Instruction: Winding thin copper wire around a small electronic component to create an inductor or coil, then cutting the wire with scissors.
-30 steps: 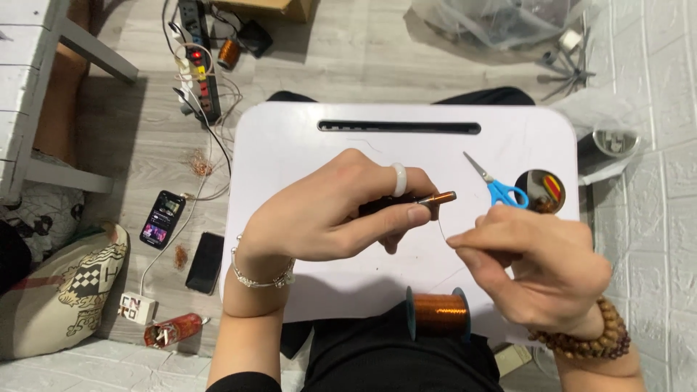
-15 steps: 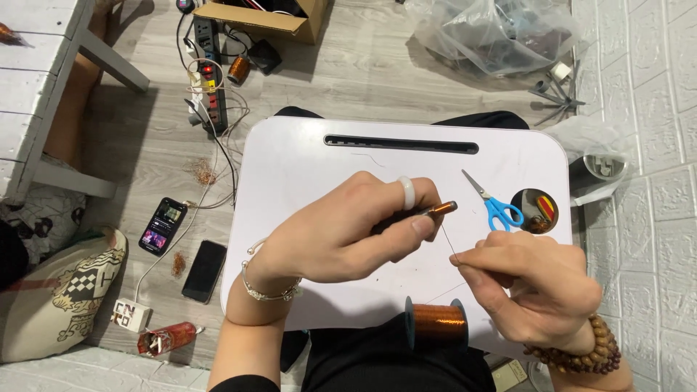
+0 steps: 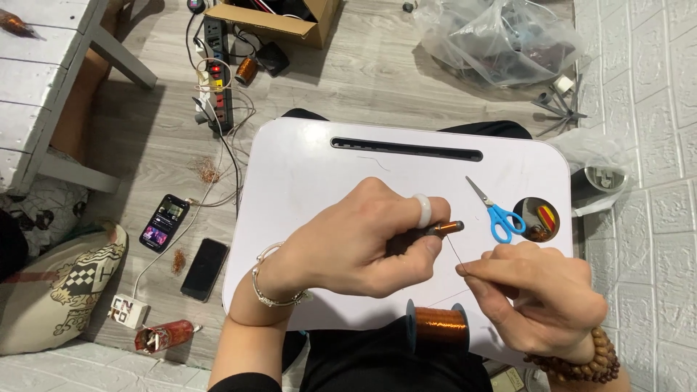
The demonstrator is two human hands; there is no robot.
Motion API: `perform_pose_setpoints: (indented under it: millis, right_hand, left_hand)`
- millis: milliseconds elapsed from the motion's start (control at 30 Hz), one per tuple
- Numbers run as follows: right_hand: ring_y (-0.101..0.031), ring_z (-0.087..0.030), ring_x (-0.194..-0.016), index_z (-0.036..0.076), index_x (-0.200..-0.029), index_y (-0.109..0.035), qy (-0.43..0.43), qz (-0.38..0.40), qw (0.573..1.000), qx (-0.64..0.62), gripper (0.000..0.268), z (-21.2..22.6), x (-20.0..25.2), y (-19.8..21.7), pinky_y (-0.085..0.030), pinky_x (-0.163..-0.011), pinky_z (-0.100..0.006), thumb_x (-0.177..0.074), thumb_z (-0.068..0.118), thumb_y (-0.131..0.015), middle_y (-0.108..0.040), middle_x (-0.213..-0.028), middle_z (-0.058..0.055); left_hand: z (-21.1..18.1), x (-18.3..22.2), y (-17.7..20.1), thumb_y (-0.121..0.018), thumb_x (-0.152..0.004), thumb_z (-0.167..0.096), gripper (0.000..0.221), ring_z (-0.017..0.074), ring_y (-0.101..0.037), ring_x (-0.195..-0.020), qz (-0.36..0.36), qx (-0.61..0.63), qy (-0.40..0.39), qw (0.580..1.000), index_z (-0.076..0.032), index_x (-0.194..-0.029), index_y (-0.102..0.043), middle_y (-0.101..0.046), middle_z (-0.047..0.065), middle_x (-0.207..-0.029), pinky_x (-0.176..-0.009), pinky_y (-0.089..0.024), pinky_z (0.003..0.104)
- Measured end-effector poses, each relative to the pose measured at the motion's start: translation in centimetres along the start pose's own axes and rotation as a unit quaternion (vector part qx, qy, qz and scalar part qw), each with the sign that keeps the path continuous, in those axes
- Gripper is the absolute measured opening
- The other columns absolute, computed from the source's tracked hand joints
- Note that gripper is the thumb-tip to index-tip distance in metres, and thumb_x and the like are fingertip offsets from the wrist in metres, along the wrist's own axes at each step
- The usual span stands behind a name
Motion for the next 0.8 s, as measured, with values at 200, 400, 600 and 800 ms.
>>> perform_pose_setpoints:
  millis: [200, 400, 600, 800]
  right_hand:
    - [-0.041, -0.005, -0.039, 0.001, -0.08, -0.069, 0.0, -0.001, 1.0, -0.016, 0.018, -0.2, 0.2, 0.0, -0.036, -0.04, -0.019, -0.064, -0.006, -0.069, -0.056, -0.046, 0.002]
    - [-0.041, -0.005, -0.039, 0.001, -0.079, -0.069, 0.004, -0.005, 1.0, -0.011, 0.017, -0.1, 0.3, 0.1, -0.035, -0.04, -0.019, -0.063, -0.006, -0.07, -0.057, -0.047, 0.001]
    - [-0.042, -0.005, -0.04, 0.001, -0.08, -0.069, -0.006, -0.003, 1.0, -0.014, 0.019, -0.6, 0.3, 0.0, -0.037, -0.042, -0.018, -0.063, -0.006, -0.07, -0.061, -0.05, -0.001]
    - [-0.036, -0.001, -0.038, 0.002, -0.088, -0.067, 0.004, -0.011, 0.996, -0.089, 0.012, -3.3, -0.1, 0.0, -0.025, -0.036, -0.016, -0.077, -0.003, -0.066, -0.061, -0.054, 0.003]
  left_hand:
    - [0.1, 0.0, -0.2, -0.055, -0.08, -0.003, 0.007, 0.0143, -0.037, -0.035, 0.004, 0.002, -0.003, 1.0, 0.002, -0.079, -0.06, -0.049, 0.002, -0.048, -0.039, -0.031, 0.024]
    - [-0.1, 0.1, -0.1, -0.055, -0.08, -0.004, 0.009, 0.0143, -0.036, -0.036, -0.001, -0.007, -0.002, 1.0, 0.002, -0.08, -0.061, -0.047, 0.002, -0.048, -0.039, -0.031, 0.024]
    - [-0.3, 0.2, 0.0, -0.055, -0.081, -0.004, 0.01, 0.0155, -0.039, -0.036, -0.01, -0.02, 0.004, 1.0, 0.003, -0.082, -0.062, -0.049, 0.004, -0.048, -0.039, -0.032, 0.025]
    - [-0.6, 0.4, 0.1, -0.054, -0.08, -0.004, 0.007, 0.016, -0.044, -0.033, 0.002, -0.034, 0.026, 0.999, 0.0, -0.079, -0.059, -0.053, 0.003, -0.047, -0.038, -0.035, 0.024]
Point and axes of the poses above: each hand's wrist, its own x-axis away from the middle knuckle, its own y-axis out of the back of the hand, z = x × y, the point moved 9 cm from there along -x, towards the middle knuckle
